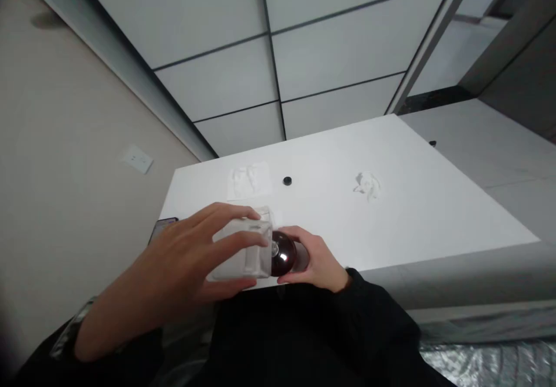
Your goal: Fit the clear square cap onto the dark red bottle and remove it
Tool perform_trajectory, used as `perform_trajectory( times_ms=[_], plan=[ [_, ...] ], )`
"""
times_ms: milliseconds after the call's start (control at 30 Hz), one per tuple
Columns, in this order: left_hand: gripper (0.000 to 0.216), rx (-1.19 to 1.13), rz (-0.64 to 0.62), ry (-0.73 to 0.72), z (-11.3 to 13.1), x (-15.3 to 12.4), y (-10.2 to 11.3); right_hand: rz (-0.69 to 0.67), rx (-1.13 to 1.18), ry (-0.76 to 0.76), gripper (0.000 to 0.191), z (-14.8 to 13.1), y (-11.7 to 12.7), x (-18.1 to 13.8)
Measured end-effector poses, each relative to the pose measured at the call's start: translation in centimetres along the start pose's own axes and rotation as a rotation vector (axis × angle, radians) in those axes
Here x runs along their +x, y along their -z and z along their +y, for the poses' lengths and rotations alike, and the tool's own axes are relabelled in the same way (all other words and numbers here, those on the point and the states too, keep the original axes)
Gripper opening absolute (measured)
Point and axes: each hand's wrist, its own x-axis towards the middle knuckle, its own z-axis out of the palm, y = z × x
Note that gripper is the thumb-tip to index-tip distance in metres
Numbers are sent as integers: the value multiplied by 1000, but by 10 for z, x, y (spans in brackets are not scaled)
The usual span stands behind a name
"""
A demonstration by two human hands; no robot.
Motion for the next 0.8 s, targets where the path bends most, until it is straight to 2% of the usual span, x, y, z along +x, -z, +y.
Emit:
perform_trajectory(
  times_ms=[200, 367, 567, 667, 800],
  plan=[
    [60, -204, 111, 150, -12, -34, -28, 9, -23, 29, 81, 5, -1, -1],
    [85, -465, 262, 304, -31, -69, -76, 20, -45, 37, 82, 10, -3, -4],
    [70, -762, 367, 434, -67, -95, -148, 28, -57, 58, 80, 12, -4, -6],
    [66, -765, 390, 462, -78, -99, -166, 42, -76, 57, 81, 13, -5, -7],
    [64, -747, 386, 506, -87, -102, -174, 53, -104, 60, 81, 15, -5, -8]
  ],
)
